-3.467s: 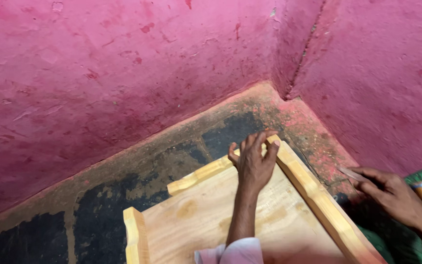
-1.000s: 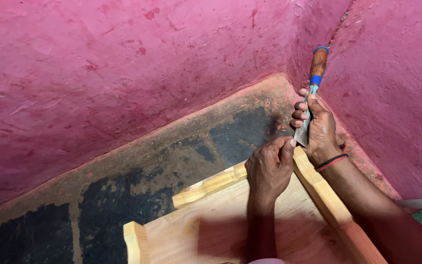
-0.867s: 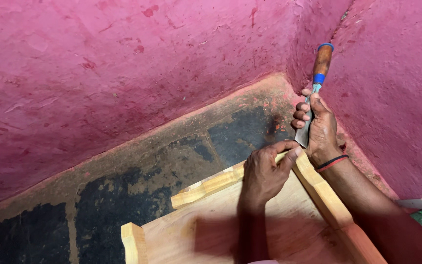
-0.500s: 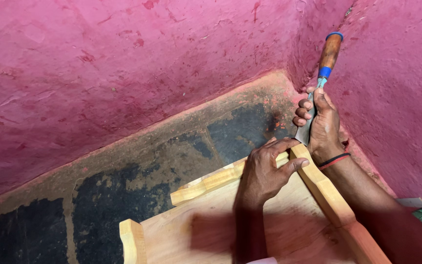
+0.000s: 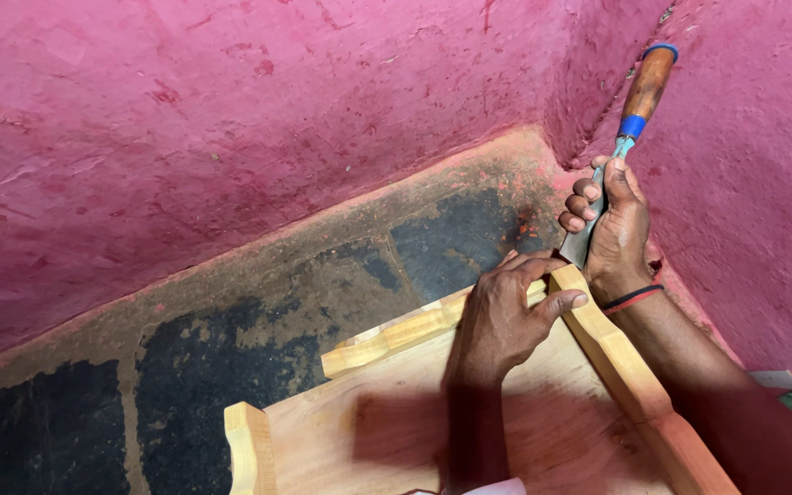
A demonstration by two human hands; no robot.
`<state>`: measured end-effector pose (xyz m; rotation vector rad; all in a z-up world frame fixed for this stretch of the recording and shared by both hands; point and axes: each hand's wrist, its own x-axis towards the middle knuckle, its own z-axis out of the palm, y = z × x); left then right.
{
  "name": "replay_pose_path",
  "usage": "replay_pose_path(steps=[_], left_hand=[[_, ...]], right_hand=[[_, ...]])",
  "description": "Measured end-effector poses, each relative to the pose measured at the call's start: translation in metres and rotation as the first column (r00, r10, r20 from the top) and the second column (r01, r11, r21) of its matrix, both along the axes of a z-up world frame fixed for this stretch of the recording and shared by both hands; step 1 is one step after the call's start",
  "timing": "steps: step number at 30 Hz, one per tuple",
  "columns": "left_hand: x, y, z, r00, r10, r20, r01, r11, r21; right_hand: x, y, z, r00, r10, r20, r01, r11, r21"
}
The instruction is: The person carves a wooden frame using a chisel and a small knife. They hold the frame steady with one hand while shaping the edges with the tools.
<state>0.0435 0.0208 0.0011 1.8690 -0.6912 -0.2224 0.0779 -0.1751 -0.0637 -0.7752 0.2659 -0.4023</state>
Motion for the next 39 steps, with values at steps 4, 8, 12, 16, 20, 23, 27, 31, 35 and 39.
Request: replay_pose_path(steps=[4,8,12,16,20,23,27,31,35,39], left_hand=[[-0.001,-0.003,-0.002,0.998,0.001,-0.065,-0.002,1.000,-0.009],[-0.002,-0.002,-0.002,0.998,0.019,-0.054,-0.020,1.000,-0.021],[-0.001,-0.003,-0.007,0.998,0.016,-0.062,-0.017,1.000,-0.013],[-0.001,-0.003,-0.011,0.998,0.010,-0.069,-0.012,1.000,-0.023],[-0.001,-0.004,-0.012,0.998,-0.002,-0.057,0.001,1.000,-0.024],[-0.001,-0.004,-0.013,1.000,-0.006,-0.029,0.006,1.000,-0.014],[-0.002,-0.003,-0.013,0.997,-0.008,-0.072,0.007,1.000,-0.013],[-0.002,-0.003,-0.013,0.999,-0.002,-0.046,0.002,1.000,0.002],[-0.001,-0.002,-0.010,0.999,-0.012,-0.042,0.011,1.000,-0.022],[0.000,-0.004,-0.009,0.998,0.000,-0.057,0.000,1.000,-0.004]], right_hand=[[-0.004,-0.004,-0.002,1.000,0.012,0.009,-0.012,1.000,-0.007],[-0.006,-0.002,0.001,0.999,0.043,0.011,-0.043,0.999,-0.011],[-0.009,-0.003,0.002,0.998,0.066,-0.015,-0.065,0.997,0.035],[-0.012,-0.003,0.000,0.995,0.099,-0.033,-0.098,0.994,0.052],[-0.016,-0.005,0.002,0.991,0.128,-0.024,-0.125,0.988,0.089],[-0.021,-0.005,0.004,0.985,0.172,-0.014,-0.169,0.978,0.121],[-0.029,-0.008,0.003,0.970,0.232,-0.074,-0.222,0.967,0.124],[-0.028,-0.014,-0.004,0.990,0.142,-0.019,-0.135,0.968,0.210],[-0.016,-0.015,-0.010,1.000,0.003,-0.001,-0.003,0.966,0.257],[-0.011,-0.015,-0.011,0.999,-0.031,-0.023,0.034,0.984,0.177]])
